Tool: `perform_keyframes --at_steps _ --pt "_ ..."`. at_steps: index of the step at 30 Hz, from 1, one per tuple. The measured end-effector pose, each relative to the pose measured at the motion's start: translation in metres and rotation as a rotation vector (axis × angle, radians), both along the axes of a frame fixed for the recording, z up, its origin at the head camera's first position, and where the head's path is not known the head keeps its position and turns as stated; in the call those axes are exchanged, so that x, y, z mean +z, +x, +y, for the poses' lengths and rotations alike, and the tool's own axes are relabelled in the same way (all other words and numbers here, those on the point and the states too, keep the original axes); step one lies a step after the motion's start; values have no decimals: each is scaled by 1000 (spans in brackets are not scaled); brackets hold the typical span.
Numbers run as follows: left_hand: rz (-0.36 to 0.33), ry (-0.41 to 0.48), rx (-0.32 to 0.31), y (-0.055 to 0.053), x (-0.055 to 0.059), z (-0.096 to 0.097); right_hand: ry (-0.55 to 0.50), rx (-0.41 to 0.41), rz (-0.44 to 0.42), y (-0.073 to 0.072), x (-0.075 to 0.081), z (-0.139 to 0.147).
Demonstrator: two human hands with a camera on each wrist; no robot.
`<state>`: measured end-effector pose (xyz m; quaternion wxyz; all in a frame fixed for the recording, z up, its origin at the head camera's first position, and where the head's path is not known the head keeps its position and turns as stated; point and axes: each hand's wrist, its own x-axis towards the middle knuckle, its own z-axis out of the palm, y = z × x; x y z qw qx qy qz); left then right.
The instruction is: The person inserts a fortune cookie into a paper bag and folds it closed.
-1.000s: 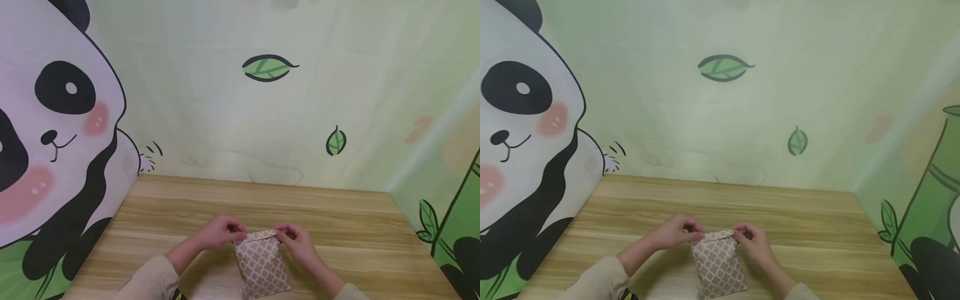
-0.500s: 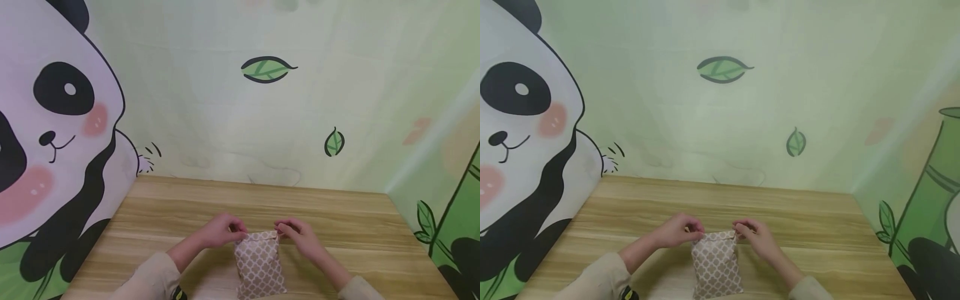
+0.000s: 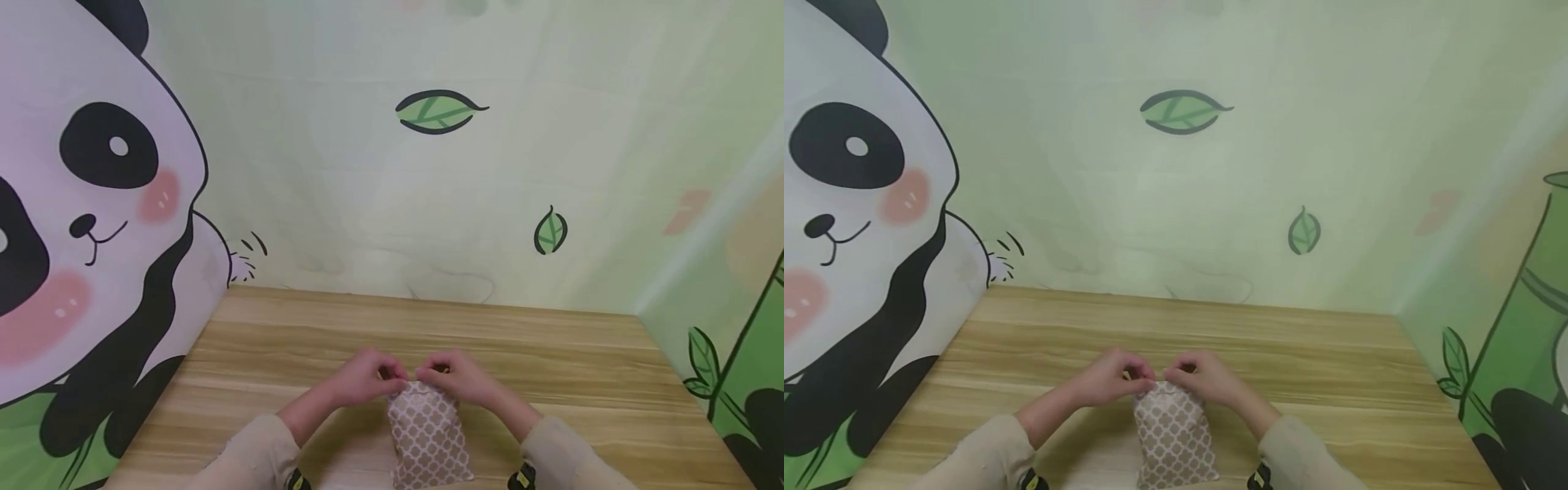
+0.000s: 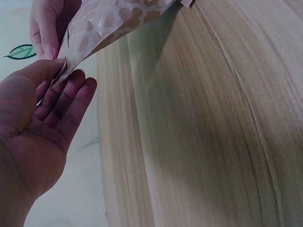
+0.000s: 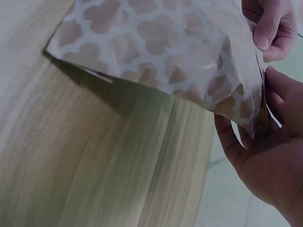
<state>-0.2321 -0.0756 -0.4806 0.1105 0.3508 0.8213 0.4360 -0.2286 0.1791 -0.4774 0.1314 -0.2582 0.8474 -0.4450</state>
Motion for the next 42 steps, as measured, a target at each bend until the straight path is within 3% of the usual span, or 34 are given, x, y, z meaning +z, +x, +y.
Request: perform_keyframes --at_steps 15,33,42 --pt "8 -11 70 4 0 7 -33 9 -67 5 2 -5" --pt "35 -15 68 5 1 5 -72 17 -6 10 -9 4" --pt "48 -17 55 6 2 6 -123 -37 -51 17 -11 20"
